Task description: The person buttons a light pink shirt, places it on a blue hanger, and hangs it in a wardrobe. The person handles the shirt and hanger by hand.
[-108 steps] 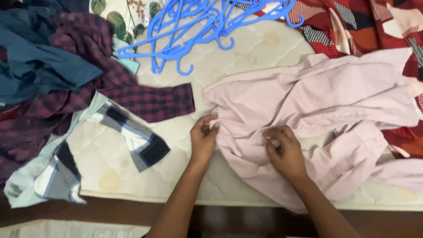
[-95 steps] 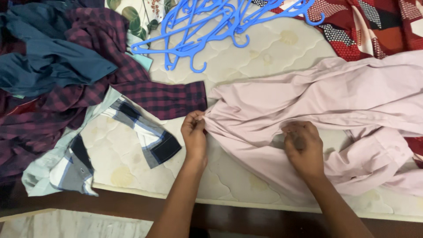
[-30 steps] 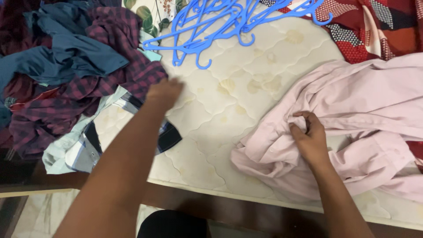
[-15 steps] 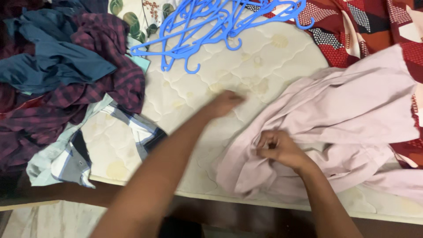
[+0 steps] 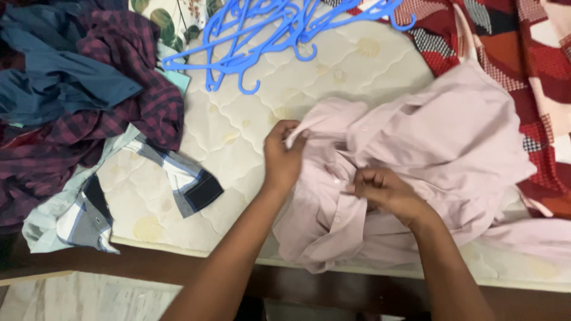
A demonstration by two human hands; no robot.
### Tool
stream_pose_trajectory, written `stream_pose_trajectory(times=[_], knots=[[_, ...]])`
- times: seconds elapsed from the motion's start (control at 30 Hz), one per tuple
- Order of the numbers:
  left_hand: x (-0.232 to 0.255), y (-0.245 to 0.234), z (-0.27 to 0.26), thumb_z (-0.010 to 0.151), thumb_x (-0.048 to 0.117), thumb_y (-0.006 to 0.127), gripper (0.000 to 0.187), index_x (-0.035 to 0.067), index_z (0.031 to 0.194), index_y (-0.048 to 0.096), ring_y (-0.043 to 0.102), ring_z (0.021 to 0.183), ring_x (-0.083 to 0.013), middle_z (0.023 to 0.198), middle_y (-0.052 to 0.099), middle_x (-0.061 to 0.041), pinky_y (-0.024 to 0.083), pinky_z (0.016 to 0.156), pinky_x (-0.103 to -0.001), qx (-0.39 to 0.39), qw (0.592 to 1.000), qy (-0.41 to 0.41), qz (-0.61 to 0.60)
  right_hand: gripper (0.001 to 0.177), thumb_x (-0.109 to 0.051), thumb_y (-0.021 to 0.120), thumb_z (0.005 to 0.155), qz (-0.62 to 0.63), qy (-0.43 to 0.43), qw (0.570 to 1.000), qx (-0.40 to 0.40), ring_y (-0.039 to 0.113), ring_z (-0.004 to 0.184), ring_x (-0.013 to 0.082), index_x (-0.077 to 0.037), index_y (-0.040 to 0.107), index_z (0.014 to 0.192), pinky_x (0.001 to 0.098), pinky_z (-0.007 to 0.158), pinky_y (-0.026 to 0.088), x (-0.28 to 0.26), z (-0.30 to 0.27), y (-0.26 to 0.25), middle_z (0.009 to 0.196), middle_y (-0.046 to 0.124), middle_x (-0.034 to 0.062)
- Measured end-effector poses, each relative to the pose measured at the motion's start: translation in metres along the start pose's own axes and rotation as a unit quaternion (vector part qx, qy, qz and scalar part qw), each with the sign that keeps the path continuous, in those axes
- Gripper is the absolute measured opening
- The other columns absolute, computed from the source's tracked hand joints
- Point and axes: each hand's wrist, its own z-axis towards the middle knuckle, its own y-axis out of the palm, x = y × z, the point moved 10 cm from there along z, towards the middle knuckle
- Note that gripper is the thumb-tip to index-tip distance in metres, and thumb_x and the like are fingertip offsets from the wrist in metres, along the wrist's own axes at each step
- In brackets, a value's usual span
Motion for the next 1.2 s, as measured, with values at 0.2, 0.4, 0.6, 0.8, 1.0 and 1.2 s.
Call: stream_pose_trajectory(times=[0.2,0.4,0.6,0.8,1.0,1.2], knots=[[0.039,-0.03,-0.056,0.093,-0.008,0.063,0.028,-0.001,0.12,0.068,0.068,0.101,-0.0185,0.111,0.072,-0.012,0.053,0.091,-0.029,-0.028,0.999,0.008,-0.028,0.013,-0.008,0.074,0.094,0.072,-0.248,0.933,0.25,0.042,0.063,0.0013,-0.005,0.062,0.092,0.0193,0.056,0.034,-0.057,-0.016,-0.015,0.082,0.056,-0.0068],[0.092,0.001,-0.073,0.079,-0.013,0.06,0.055,0.009,0.129,0.069,0.068,0.086,-0.029,0.102,0.065,-0.012,0.056,0.074,-0.038,-0.174,0.967,0.13,0.131,0.043,0.0,0.071,0.077,-0.144,-0.304,0.913,0.231,0.054,0.064,0.0077,-0.003,0.063,0.12,0.0241,0.057,0.046,-0.096,-0.021,0.031,0.095,0.069,0.0041],[0.092,0.01,-0.073,0.083,0.003,0.066,0.045,0.007,0.128,0.063,0.066,0.084,-0.0361,0.107,0.061,-0.013,0.053,0.07,-0.047,-0.182,0.952,0.131,0.21,0.018,-0.006,0.072,0.082,-0.23,-0.287,0.877,0.309,0.062,0.059,0.012,0.001,0.068,0.099,0.0282,0.056,0.05,-0.08,-0.023,0.025,0.078,0.07,0.0089],[0.045,-0.002,-0.065,0.085,0.012,0.067,0.02,0.009,0.105,0.068,0.069,0.083,-0.0369,0.1,0.071,-0.01,0.054,0.07,-0.049,-0.223,0.917,0.034,0.329,0.007,-0.001,0.061,0.094,-0.215,-0.362,0.793,0.441,0.051,0.071,0.0132,0.005,0.06,0.09,0.0259,0.064,0.044,-0.057,-0.06,-0.039,0.079,0.057,0.0077],[0.041,0.016,-0.081,0.09,0.022,0.067,0.02,0.012,0.107,0.071,0.071,0.083,-0.0343,0.093,0.074,-0.013,0.056,0.072,-0.049,-0.258,0.897,0.085,0.348,0.008,-0.004,0.062,0.092,-0.289,-0.297,0.749,0.517,0.054,0.078,0.0179,0.003,0.061,0.097,0.0305,0.07,0.045,-0.062,-0.082,-0.119,0.087,0.059,0.0104],[0.055,0.077,-0.113,0.096,0.029,0.064,0.027,0.009,0.113,0.069,0.071,0.083,-0.0353,0.091,0.073,-0.016,0.056,0.073,-0.048,-0.358,0.888,0.057,0.283,0.015,-0.007,0.063,0.091,-0.383,-0.242,0.741,0.495,0.056,0.086,0.0227,0.0,0.062,0.104,0.0351,0.076,0.047,-0.112,-0.032,-0.157,0.094,0.061,0.013]])
